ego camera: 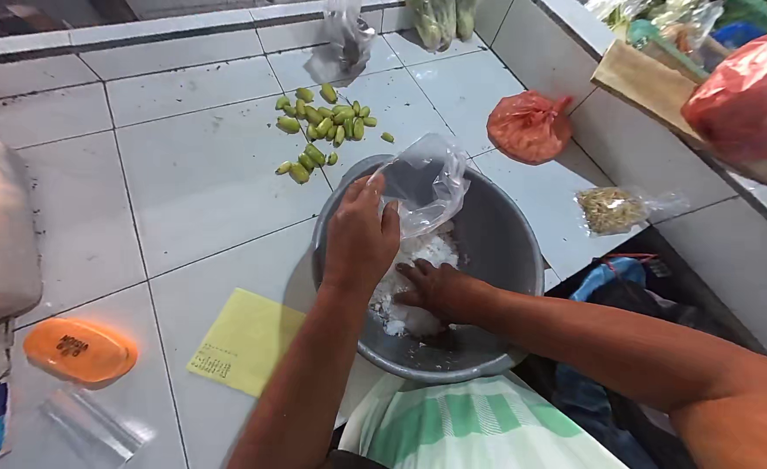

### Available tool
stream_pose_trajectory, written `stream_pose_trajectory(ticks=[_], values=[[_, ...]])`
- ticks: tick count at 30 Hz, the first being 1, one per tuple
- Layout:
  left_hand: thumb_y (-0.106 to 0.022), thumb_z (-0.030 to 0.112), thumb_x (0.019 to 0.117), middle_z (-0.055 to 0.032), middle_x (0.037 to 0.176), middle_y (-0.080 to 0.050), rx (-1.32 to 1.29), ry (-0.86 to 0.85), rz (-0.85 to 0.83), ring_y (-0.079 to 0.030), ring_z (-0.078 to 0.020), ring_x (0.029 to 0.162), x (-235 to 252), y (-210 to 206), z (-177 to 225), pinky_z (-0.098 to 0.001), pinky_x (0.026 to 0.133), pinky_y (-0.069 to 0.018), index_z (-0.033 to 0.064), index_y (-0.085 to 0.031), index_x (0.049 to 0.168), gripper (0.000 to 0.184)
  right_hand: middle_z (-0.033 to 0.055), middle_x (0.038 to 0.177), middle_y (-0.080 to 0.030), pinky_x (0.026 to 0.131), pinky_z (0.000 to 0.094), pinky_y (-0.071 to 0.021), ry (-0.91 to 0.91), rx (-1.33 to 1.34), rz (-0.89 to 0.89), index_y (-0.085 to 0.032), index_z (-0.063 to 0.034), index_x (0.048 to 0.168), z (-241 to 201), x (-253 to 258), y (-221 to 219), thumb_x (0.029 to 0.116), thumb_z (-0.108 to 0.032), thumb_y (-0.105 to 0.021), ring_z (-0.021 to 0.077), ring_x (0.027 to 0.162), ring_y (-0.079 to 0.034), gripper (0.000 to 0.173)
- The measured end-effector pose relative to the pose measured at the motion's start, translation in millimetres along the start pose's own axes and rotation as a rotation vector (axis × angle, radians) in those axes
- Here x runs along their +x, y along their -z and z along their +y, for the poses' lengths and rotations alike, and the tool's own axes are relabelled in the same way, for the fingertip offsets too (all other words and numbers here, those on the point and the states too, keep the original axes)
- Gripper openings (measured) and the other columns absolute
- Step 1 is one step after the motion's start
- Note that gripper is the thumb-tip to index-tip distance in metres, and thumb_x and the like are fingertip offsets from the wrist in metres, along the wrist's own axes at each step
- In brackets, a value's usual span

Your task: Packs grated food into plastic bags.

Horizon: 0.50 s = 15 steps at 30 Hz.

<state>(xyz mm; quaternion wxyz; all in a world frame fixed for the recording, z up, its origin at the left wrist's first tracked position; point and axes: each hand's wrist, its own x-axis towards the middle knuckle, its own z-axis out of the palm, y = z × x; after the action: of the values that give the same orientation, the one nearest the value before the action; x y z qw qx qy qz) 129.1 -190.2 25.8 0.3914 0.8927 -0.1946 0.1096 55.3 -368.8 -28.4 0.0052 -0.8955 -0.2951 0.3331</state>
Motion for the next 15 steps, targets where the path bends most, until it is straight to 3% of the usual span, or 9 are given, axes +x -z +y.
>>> stream_pose_trajectory(ticks=[2,3,6,8,10,12,13,15], values=[[-0.056,0.022,0.1023,-0.0145,0.14,-0.062,0.028,0.003,0.037,-0.062,-0.0241,0.128,1.8,0.2,1.1,-0.0409,0.105,-0.0526,0.0055,-0.063,0.138,0.04,0.0216,0.16,-0.036,0.089,0.0672,-0.0514,0.012,0.004,0.031,-0.058,-0.0282,0.143,2.1,4.3,1.9,0.0955,-0.001,-0.062,0.0542,0.135,-0.043,0.055],[-0.056,0.022,0.1025,-0.0148,0.14,-0.062,0.047,-0.001,0.055,-0.062,-0.0242,0.128,2.6,1.3,2.2,-0.0406,0.104,-0.0531,0.0054,-0.063,0.138,0.04,0.0212,0.156,-0.041,0.087,0.0658,-0.0536,0.011,0.033,0.044,-0.061,-0.0266,0.14,4.7,5.5,3.5,0.0937,-0.002,-0.065,0.0523,0.131,-0.048,0.052],[-0.054,0.021,0.1033,-0.0152,0.143,-0.06,0.135,-0.027,0.074,-0.061,-0.0247,0.129,4.2,6.3,6.3,-0.0412,0.103,-0.0538,0.0044,-0.061,0.14,0.041,0.0189,0.146,-0.051,0.09,0.0669,-0.0541,-0.01,0.212,0.13,-0.066,-0.0221,0.132,21.8,5.1,6.4,0.0715,-0.007,-0.087,0.0463,0.123,-0.056,0.066],[-0.051,0.019,0.104,-0.0143,0.145,-0.058,0.241,-0.059,0.045,-0.064,-0.026,0.125,3.5,5.5,7.5,-0.0434,0.099,-0.0562,0.005,-0.059,0.142,0.041,0.0163,0.137,-0.059,0.092,0.0619,-0.0553,-0.009,0.409,0.219,-0.065,-0.0179,0.132,36.4,-3.5,12.8,0.0657,-0.011,-0.092,0.0374,0.115,-0.063,0.072],[-0.05,0.014,0.104,-0.0148,0.145,-0.058,0.359,-0.095,-0.009,-0.069,-0.0311,0.115,1.1,0.8,9.0,-0.0475,0.091,-0.059,0.0049,-0.059,0.141,0.039,0.0126,0.124,-0.067,0.094,0.0502,-0.0568,0.05,0.692,0.285,-0.062,-0.0119,0.133,49.0,-23.9,24.6,0.068,-0.009,-0.093,0.0258,0.108,-0.067,0.072],[-0.053,0.007,0.1015,-0.0152,0.143,-0.059,0.458,-0.139,-0.073,-0.071,-0.0352,0.098,-1.9,-5.2,12.5,-0.0503,0.079,-0.0597,0.0045,-0.061,0.14,0.039,0.0075,0.115,-0.072,0.088,0.0372,-0.0613,0.175,1.072,0.318,-0.059,-0.011,0.133,60.6,-50.0,32.5,0.071,-0.005,-0.085,0.0157,0.099,-0.071,0.067],[-0.055,0.004,0.0991,-0.0151,0.143,-0.06,0.478,-0.17,-0.099,-0.071,-0.0352,0.091,-3.5,-9.5,13.3,-0.05,0.074,-0.0593,0.0044,-0.062,0.139,0.04,0.0044,0.113,-0.072,0.085,0.0335,-0.0621,0.27,1.258,0.339,-0.058,-0.0127,0.133,65.7,-61.3,32.4,0.0725,-0.008,-0.083,0.0128,0.097,-0.071,0.065],[-0.059,-0.001,0.0951,-0.0142,0.143,-0.06,0.453,-0.23,-0.149,-0.071,-0.0342,0.09,-7.2,-19.3,13.4,-0.0498,0.072,-0.0596,0.0054,-0.065,0.136,0.041,-0.0033,0.112,-0.071,0.082,0.0279,-0.0609,0.468,1.528,0.394,-0.059,-0.0201,0.132,72.1,-75.8,29.0,0.0759,-0.023,-0.084,0.0068,0.097,-0.069,0.062]])
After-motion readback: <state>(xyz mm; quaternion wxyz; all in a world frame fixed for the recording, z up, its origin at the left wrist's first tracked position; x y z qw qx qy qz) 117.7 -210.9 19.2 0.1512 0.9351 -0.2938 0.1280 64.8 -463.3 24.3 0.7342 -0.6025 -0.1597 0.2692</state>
